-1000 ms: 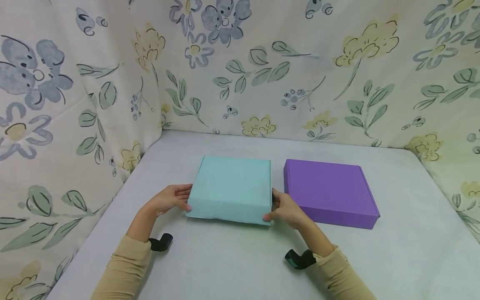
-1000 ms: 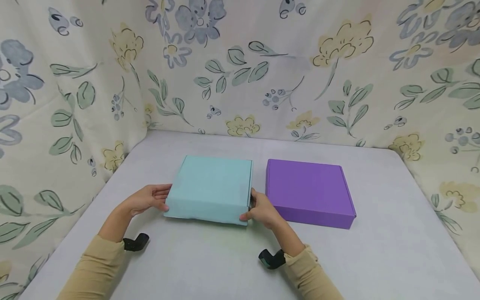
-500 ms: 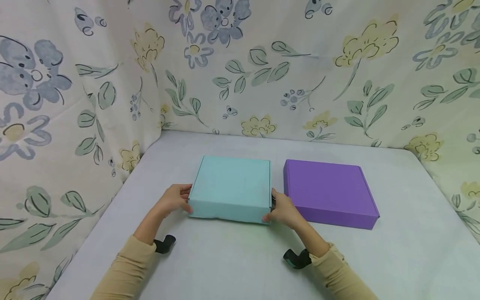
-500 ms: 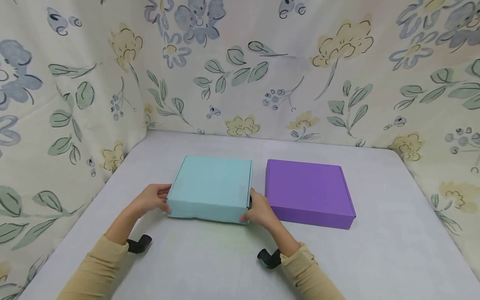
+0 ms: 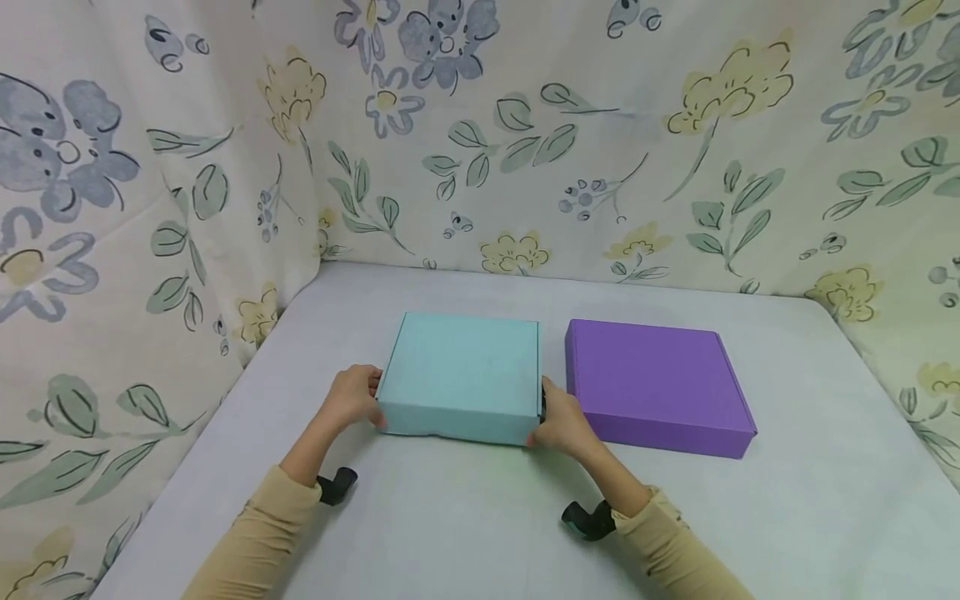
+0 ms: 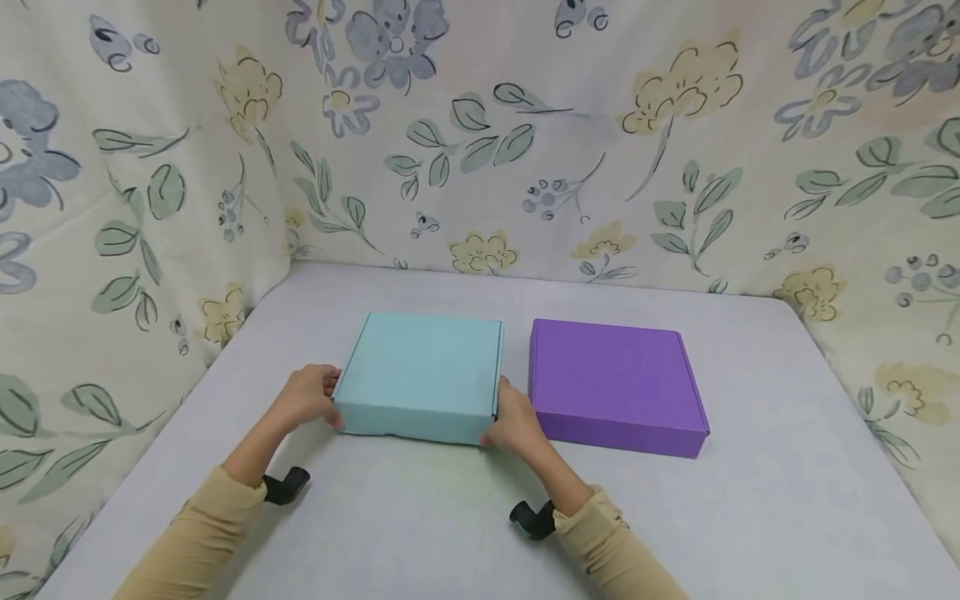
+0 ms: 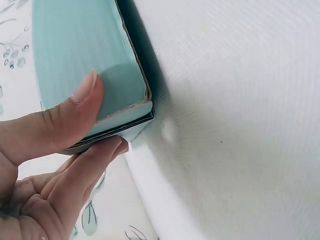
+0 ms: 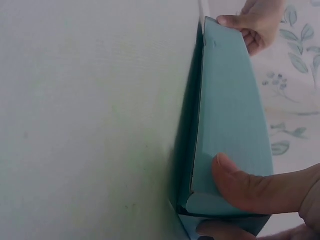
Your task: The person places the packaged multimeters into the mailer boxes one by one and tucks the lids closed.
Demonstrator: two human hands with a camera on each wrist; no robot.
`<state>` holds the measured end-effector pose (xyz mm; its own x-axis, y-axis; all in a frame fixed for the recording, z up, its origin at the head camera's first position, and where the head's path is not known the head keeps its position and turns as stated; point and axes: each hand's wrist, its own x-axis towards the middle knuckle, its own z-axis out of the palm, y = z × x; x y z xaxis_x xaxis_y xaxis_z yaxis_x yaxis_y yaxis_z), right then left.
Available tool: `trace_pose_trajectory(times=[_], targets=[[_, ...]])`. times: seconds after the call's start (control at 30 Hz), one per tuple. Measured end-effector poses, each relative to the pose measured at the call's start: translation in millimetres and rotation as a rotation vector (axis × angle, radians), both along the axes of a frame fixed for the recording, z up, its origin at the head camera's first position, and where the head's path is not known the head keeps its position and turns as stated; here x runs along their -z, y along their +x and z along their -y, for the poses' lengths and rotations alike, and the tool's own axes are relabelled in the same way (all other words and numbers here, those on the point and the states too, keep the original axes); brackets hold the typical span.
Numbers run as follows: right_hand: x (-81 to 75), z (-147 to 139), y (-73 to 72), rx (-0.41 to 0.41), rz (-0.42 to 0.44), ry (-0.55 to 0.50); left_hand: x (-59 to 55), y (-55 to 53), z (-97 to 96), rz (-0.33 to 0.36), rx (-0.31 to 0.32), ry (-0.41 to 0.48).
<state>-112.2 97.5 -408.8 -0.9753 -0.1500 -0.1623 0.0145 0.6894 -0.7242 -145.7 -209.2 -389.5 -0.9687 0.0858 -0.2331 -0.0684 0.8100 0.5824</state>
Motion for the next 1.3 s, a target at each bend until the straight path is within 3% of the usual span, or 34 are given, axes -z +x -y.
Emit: trace_pose_trajectory(times=[0.47, 0.87, 1.07, 1.3], targets=[[1.7, 0.9, 2.3, 0.114, -0.059, -0.045, 0.5, 4.2, -6.7, -0.046, -0.057, -0.014], [1.7, 5.5, -2.0, 0.122, -0.093, -0.015, 1.5, 0.5, -3.8, -0.042, -0.078, 0.028], [2.9, 7.6, -4.0, 0.093, -0.073, 0.015, 5.8, -1.5, 2.1, -0.069, -0.040, 0.040], [-1.6, -3.9, -1.6, 0.013, 0.043, -0.048, 14.4, 9.6, 8.8, -0.091, 0.034, 0.076]])
